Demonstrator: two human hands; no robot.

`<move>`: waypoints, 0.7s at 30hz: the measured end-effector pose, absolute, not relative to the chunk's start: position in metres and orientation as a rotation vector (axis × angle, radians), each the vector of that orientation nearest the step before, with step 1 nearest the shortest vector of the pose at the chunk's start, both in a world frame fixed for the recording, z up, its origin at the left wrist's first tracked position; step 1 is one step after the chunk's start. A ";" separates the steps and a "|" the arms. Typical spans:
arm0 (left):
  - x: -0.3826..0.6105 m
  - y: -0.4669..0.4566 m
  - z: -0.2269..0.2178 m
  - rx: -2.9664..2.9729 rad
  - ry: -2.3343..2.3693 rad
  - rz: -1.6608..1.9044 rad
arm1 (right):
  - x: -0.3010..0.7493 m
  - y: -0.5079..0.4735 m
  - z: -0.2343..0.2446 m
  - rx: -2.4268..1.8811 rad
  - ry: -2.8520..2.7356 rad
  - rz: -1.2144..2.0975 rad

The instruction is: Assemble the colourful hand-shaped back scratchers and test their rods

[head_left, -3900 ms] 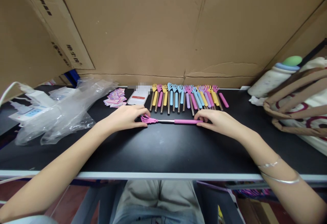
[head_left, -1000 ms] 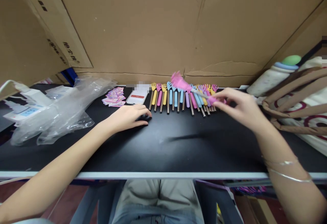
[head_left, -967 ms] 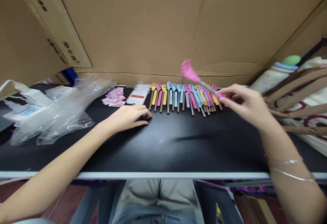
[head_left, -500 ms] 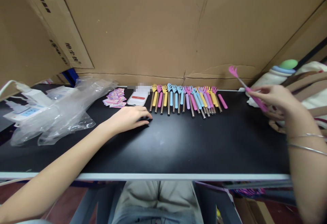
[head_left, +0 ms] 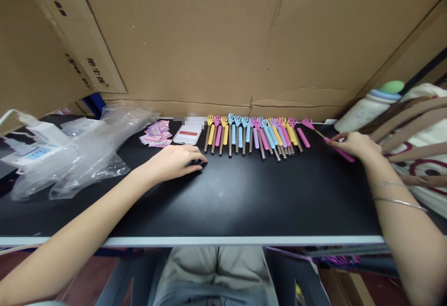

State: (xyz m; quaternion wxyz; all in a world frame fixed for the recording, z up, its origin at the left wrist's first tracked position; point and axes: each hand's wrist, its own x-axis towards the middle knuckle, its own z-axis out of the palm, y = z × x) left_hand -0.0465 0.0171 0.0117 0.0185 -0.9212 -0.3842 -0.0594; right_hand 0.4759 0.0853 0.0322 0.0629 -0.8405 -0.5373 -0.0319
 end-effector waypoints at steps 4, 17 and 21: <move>-0.048 0.017 0.013 -2.882 -1.194 -0.176 | 0.470 0.084 0.031 -2.522 -1.658 -0.133; -0.048 0.018 0.011 -2.875 -1.183 -0.180 | 0.461 0.081 0.028 -2.643 -1.708 -0.153; -0.048 0.018 0.010 -2.868 -1.178 -0.181 | 0.456 0.081 0.023 -2.729 -1.639 -0.219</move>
